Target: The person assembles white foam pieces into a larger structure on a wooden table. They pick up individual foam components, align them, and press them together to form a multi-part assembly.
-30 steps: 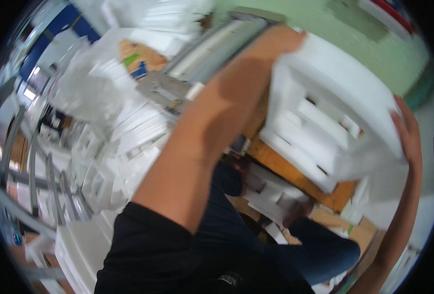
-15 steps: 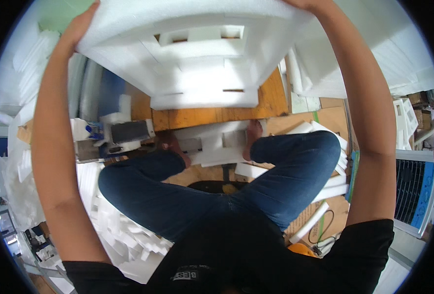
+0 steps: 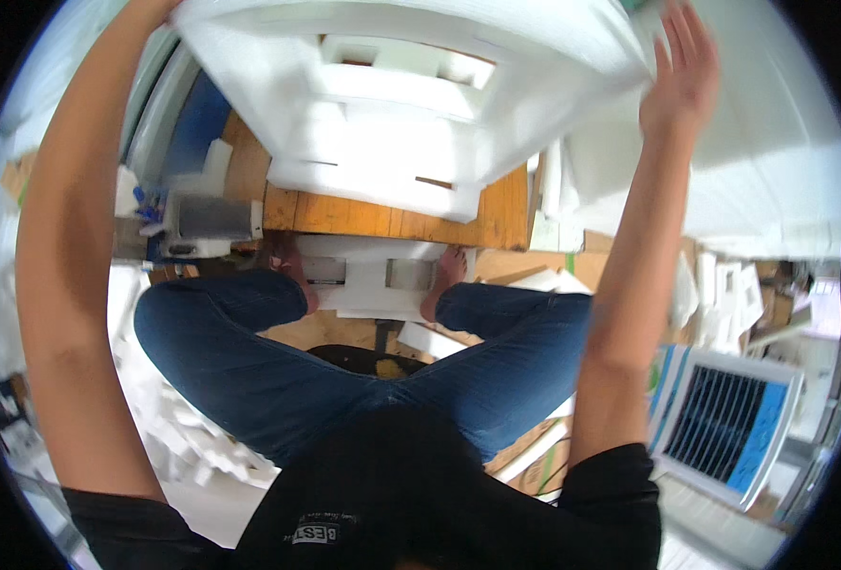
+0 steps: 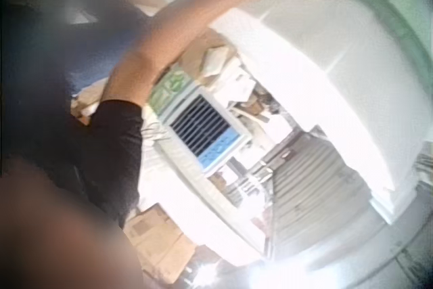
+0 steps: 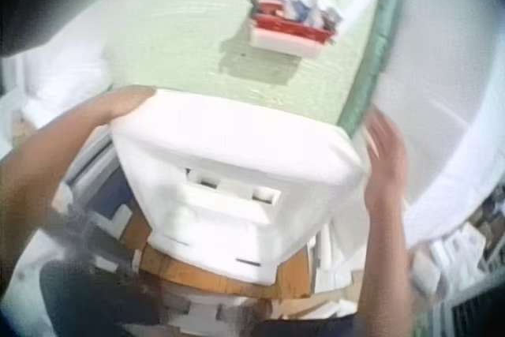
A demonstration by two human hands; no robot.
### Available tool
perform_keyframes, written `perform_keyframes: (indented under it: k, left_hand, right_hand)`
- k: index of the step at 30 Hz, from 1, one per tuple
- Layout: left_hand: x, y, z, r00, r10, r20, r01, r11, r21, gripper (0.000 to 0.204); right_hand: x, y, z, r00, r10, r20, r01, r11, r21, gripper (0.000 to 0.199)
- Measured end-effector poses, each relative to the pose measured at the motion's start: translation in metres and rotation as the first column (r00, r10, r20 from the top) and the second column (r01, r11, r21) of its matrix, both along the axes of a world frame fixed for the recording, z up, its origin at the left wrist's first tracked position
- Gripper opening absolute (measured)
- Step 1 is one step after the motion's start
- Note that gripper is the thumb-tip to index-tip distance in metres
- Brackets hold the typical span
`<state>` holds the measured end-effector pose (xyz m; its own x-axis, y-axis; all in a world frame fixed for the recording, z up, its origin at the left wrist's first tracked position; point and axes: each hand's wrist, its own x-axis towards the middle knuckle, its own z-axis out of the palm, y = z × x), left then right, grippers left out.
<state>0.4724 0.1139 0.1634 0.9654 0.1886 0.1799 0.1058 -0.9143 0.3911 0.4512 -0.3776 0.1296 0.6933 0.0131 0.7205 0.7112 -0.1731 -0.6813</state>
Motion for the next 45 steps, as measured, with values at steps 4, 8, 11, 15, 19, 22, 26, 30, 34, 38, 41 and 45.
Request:
perform_keyframes:
  k: [4, 8, 11, 15, 19, 22, 26, 30, 34, 38, 41, 45]
  left_hand:
    - [0.02, -0.026, -0.005, 0.999, -0.025, 0.041, 0.02, 0.993, 0.119, 0.061]
    - [-0.008, -0.044, 0.007, 0.994, 0.092, -0.064, -0.103, 0.974, -0.202, 0.063]
    - [0.002, -0.007, 0.013, 0.994, 0.035, -0.108, -0.077, 0.905, -0.418, 0.067]
    - [-0.022, 0.004, -0.024, 0.99, 0.11, -0.089, -0.139, 0.651, -0.746, 0.102]
    - [-0.045, 0.012, -0.145, 0.998, 0.029, -0.057, -0.064, 0.475, -0.878, 0.099]
    - [-0.055, -0.016, -0.202, 0.992, -0.021, -0.128, -0.123, 0.146, -0.982, 0.089]
    - [-0.043, -0.018, -0.226, 1.0, -0.025, 0.008, 0.009, 0.051, -0.999, 0.08]
    - [-0.037, -0.019, -0.175, 0.997, -0.018, -0.077, -0.077, -0.007, -0.997, 0.077]
    - [-0.041, 0.017, -0.104, 0.999, -0.04, 0.013, 0.016, 0.071, -0.997, 0.074]
    - [-0.058, 0.05, -0.056, 1.0, -0.016, 0.027, 0.029, 0.135, -0.99, 0.072]
    - [-0.078, 0.058, -0.024, 0.998, 0.044, 0.04, 0.035, 0.122, -0.992, 0.076]
    - [-0.114, 0.033, 0.007, 0.974, 0.154, 0.167, 0.157, 0.076, -0.985, 0.094]
  right_hand:
    - [-0.008, -0.028, -0.157, 0.969, 0.094, -0.23, 0.018, 0.896, 0.443, 0.071]
    - [-0.042, 0.043, -0.195, 0.852, -0.362, -0.378, 0.384, 0.923, -0.017, 0.051]
    - [-0.033, 0.052, -0.221, 0.819, -0.453, -0.352, 0.45, 0.888, -0.095, 0.046]
    - [-0.046, 0.016, -0.238, 0.789, -0.373, -0.488, 0.351, 0.926, -0.141, 0.053]
    - [-0.037, 0.025, -0.289, 0.777, -0.265, -0.571, 0.318, 0.948, -0.007, 0.067]
    - [-0.03, 0.026, -0.299, 0.835, -0.184, -0.519, 0.264, 0.961, 0.084, 0.079]
    - [-0.029, 0.022, -0.289, 0.893, -0.17, -0.416, 0.213, 0.975, 0.059, 0.086]
    - [-0.027, 0.007, -0.234, 0.945, -0.173, -0.279, 0.157, 0.984, -0.08, 0.086]
    - [-0.037, 0.001, -0.162, 0.987, 0.055, -0.153, -0.063, 0.997, -0.048, 0.09]
    - [-0.054, 0.01, -0.122, 0.987, 0.148, 0.06, -0.147, 0.989, -0.031, 0.096]
    - [-0.062, 0.017, -0.112, 0.97, 0.186, 0.158, -0.191, 0.981, 0.023, 0.102]
    - [-0.061, 0.01, -0.112, 0.953, 0.216, 0.212, -0.245, 0.962, 0.121, 0.107]
